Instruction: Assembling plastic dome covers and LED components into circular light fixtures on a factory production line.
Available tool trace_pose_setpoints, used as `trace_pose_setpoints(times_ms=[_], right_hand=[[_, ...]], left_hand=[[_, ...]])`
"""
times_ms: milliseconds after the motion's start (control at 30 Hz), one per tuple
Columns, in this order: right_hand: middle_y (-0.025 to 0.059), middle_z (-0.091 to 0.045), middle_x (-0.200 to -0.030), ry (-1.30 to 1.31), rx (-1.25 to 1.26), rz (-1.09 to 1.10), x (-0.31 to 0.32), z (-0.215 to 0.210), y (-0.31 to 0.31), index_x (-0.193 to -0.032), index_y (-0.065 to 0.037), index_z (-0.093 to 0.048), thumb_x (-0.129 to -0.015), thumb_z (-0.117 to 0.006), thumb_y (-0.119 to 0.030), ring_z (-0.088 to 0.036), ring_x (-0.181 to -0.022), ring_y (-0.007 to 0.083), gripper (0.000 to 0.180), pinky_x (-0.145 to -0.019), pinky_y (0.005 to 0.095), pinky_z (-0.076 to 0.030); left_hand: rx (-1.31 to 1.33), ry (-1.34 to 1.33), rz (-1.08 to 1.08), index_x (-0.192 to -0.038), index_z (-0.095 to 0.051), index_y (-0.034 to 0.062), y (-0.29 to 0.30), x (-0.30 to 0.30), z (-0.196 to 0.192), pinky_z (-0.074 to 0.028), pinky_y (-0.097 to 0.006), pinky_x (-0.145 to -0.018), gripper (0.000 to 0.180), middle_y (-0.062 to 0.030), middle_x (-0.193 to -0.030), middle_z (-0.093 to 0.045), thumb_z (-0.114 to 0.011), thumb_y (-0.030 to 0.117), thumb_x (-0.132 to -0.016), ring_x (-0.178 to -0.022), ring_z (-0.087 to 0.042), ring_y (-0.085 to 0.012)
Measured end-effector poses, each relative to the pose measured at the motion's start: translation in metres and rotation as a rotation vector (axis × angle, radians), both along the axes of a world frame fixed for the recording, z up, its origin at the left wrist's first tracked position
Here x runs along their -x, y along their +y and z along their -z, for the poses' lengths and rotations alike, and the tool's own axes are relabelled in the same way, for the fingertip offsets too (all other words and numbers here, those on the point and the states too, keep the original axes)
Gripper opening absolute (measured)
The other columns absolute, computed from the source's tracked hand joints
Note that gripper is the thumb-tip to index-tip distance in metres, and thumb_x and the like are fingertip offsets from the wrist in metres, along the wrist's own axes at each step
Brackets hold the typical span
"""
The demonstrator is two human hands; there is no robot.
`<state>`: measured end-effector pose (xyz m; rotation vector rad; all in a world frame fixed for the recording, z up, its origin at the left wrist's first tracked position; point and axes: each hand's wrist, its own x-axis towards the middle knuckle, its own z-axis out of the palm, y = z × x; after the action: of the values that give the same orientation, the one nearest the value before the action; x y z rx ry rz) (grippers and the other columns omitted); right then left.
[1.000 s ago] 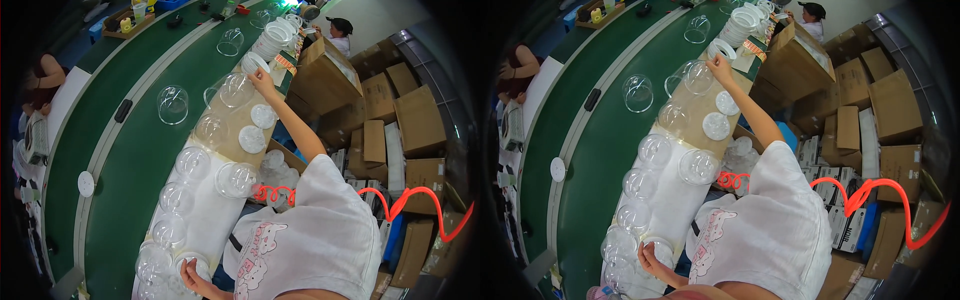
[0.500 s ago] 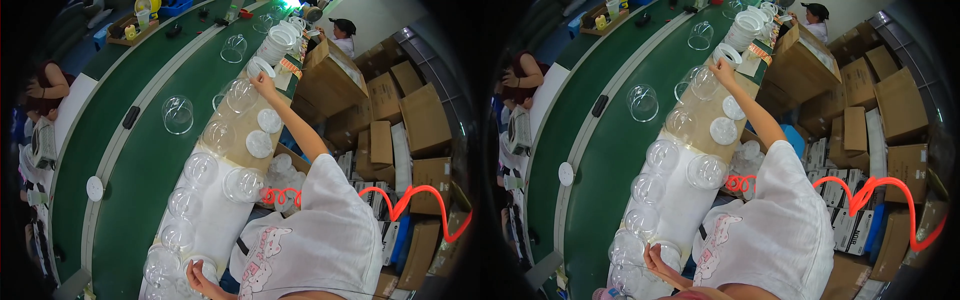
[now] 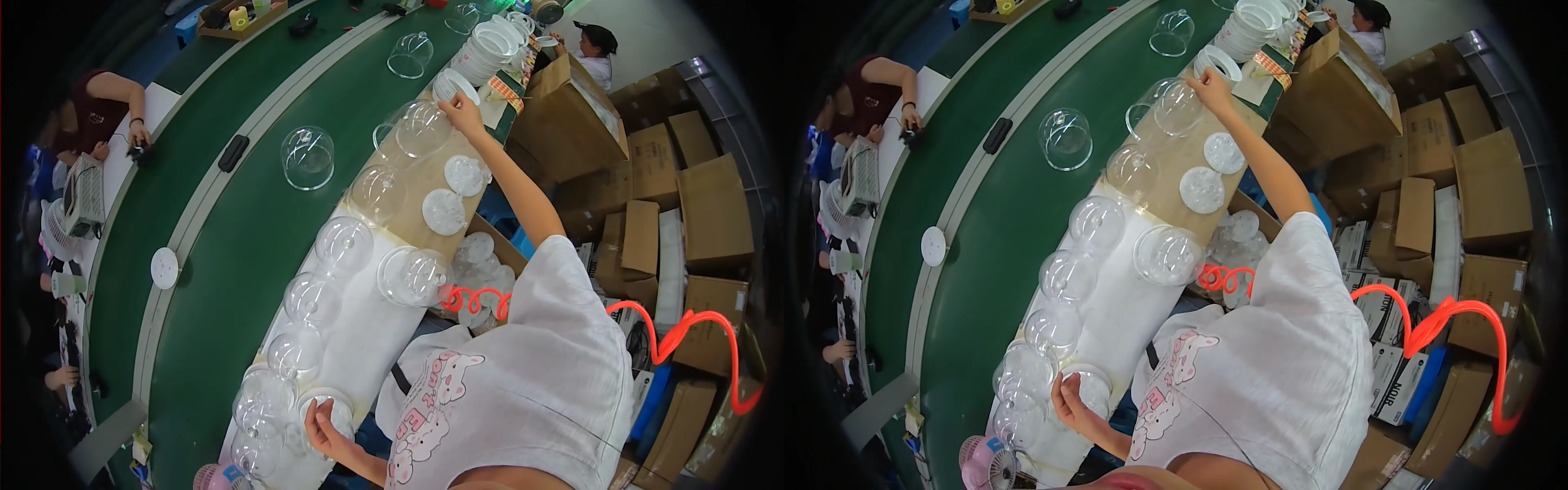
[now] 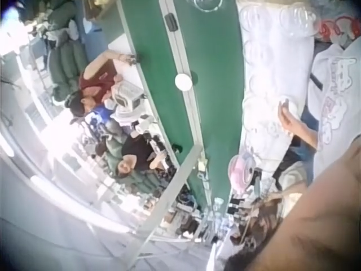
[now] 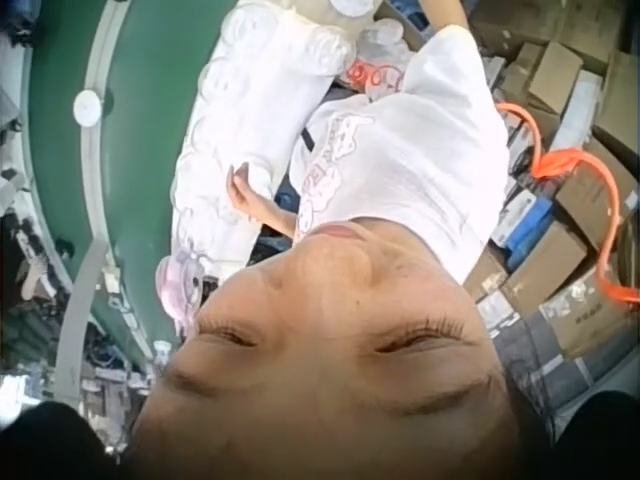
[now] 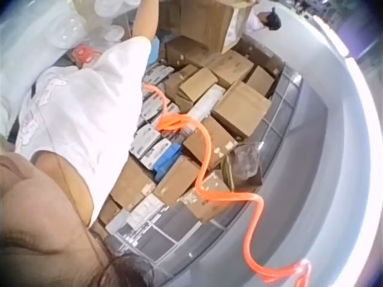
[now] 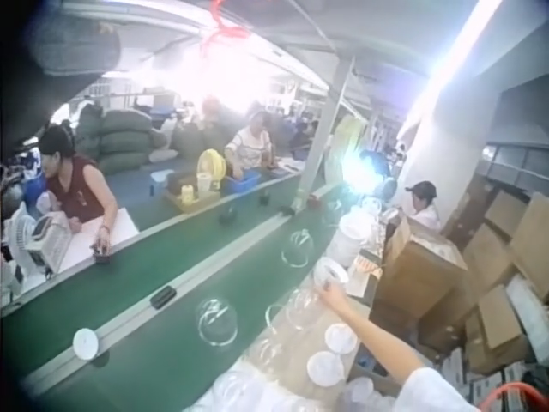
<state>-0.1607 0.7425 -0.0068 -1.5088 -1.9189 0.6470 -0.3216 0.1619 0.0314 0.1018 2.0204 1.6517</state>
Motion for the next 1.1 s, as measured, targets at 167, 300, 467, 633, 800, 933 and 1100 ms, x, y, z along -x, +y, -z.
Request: trace_pose_setpoints(times_ms=[167, 300, 467, 633, 800, 933, 1100], right_hand=[[0.0014, -0.050, -0.055, 0.241, 0.239, 0.058, -0.025, -0.029, -0.011, -0.066, -0.008, -0.045, -0.072, -0.066, -0.028, -0.045, -0.045, 0.0082, 0.029, -0.039, 0.0225, -0.033], [-0.0015, -0.045, -0.052, 0.395, 0.234, -0.009, -0.045, -0.089, -0.043, -0.067, -0.009, -0.042, -0.075, -0.066, -0.021, -0.039, -0.043, 0.0048, 0.028, -0.037, 0.0192, -0.026], [-0.0012, -0.041, -0.051, 0.168, -0.096, -0.176, -0.035, -0.175, -0.132, -0.072, -0.004, -0.044, -0.074, -0.068, -0.019, -0.035, -0.047, 0.0035, 0.028, -0.042, 0.0198, -0.027], [0.0009, -0.037, -0.051, -0.029, -0.163, -0.283, 0.005, -0.196, -0.203, -0.075, -0.001, -0.045, -0.072, -0.069, -0.015, -0.034, -0.047, 0.0041, 0.028, -0.042, 0.0213, -0.030], [0.0013, -0.040, -0.049, -0.008, -0.087, -0.423, -0.005, -0.191, -0.202, -0.073, -0.002, -0.048, -0.069, -0.070, -0.012, -0.039, -0.044, 0.0052, 0.025, -0.042, 0.0204, -0.033], [0.0075, -0.051, -0.053, -0.149, -0.196, -0.645, 0.007, -0.191, -0.206, -0.082, -0.004, -0.048, -0.073, -0.064, -0.020, -0.053, -0.043, 0.0198, 0.024, -0.041, 0.0274, -0.040], [0.0082, -0.052, -0.054, -0.196, -0.226, -0.718, 0.007, -0.190, -0.198, -0.086, -0.004, -0.046, -0.074, -0.064, -0.020, -0.054, -0.045, 0.0216, 0.027, -0.040, 0.0289, -0.040]], left_hand=[[-0.021, -0.049, -0.057, -0.106, -0.054, -0.0021, 0.014, -0.002, -0.004, -0.042, -0.030, -0.086, 0.024, -0.0151, -0.089, -0.062, -0.047, 0.012, -0.088, -0.087, -0.058, -0.0200], [-0.033, 0.193, 0.164, -0.108, -0.054, -0.0022, 0.085, -0.006, -0.006, -0.042, -0.031, -0.085, 0.029, -0.0141, -0.097, -0.060, -0.056, 0.004, -0.080, -0.090, -0.056, -0.0217], [-0.285, 0.657, 0.724, -0.130, -0.034, 0.0047, 0.251, -0.027, -0.054, -0.020, -0.047, -0.102, 0.081, -0.0188, -0.134, -0.029, -0.074, 0.026, -0.064, -0.128, -0.021, -0.0367], [-0.390, 0.819, 0.794, -0.136, -0.027, 0.0163, 0.313, -0.040, -0.073, -0.007, -0.062, -0.099, 0.101, -0.0188, -0.142, -0.010, -0.076, 0.046, -0.053, -0.130, -0.004, -0.0434], [-0.260, 0.921, 0.868, -0.130, -0.039, 0.0190, 0.304, -0.036, -0.090, -0.008, -0.062, -0.097, 0.093, -0.0168, -0.141, -0.016, -0.080, 0.039, -0.049, -0.131, -0.005, -0.0411], [-0.327, 0.884, 0.861, -0.129, -0.041, 0.0232, 0.316, -0.032, -0.084, -0.011, -0.062, -0.097, 0.085, -0.0166, -0.139, -0.022, -0.076, 0.035, -0.053, -0.129, -0.015, -0.0404], [-0.578, 0.780, 0.763, -0.119, -0.054, 0.0207, 0.331, -0.036, -0.067, -0.021, -0.051, -0.099, 0.066, -0.0151, -0.134, -0.033, -0.074, 0.021, -0.055, -0.125, -0.028, -0.0362]])
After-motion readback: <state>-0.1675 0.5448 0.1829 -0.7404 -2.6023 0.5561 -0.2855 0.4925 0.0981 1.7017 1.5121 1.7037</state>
